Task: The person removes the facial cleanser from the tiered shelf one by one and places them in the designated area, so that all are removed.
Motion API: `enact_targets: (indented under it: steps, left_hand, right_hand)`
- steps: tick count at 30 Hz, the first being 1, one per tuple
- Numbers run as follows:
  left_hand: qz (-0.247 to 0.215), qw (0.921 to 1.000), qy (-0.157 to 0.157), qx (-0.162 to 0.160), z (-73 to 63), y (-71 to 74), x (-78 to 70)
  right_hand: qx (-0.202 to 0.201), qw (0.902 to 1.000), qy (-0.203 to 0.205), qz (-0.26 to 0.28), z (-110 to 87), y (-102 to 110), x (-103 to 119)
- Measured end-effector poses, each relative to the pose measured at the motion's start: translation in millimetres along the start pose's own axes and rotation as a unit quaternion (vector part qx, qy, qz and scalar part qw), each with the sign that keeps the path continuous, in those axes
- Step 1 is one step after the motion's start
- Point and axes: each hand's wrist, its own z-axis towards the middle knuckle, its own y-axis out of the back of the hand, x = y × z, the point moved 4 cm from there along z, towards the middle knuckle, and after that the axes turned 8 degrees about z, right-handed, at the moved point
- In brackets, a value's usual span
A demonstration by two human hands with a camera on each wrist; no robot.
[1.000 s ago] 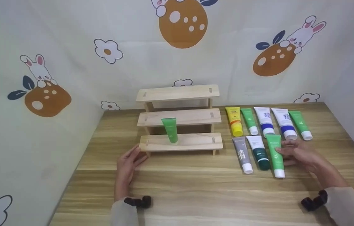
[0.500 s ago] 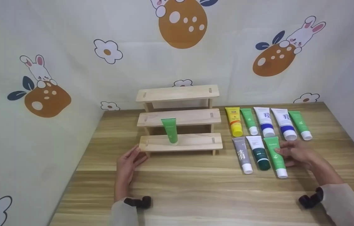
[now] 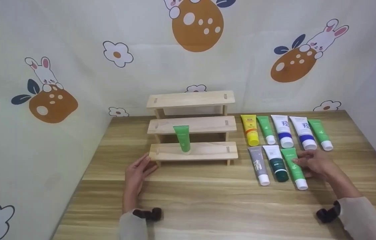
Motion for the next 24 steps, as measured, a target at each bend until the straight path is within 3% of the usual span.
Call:
enact_targets:
  steps: [10,17,24]
  left_hand:
    - [-0.008,1.0,0.001,0.002,0.9,0.5,0.2]
    - [0.012,0.9998,-0.012,0.008,0.6,1.8,1.4]
    - [0.0,0.9999,-0.01,0.004,1.8,0.3,2.8]
  right_hand:
    - [-0.019,0.9997,0.011,0.01,-5.8,5.3,2.7]
    - [-0.042,0.9967,0.069,-0.013,-14.6,0.0,19.6]
    - [-0.03,0.9921,0.119,0.023,-23.3,-20.6,39.9]
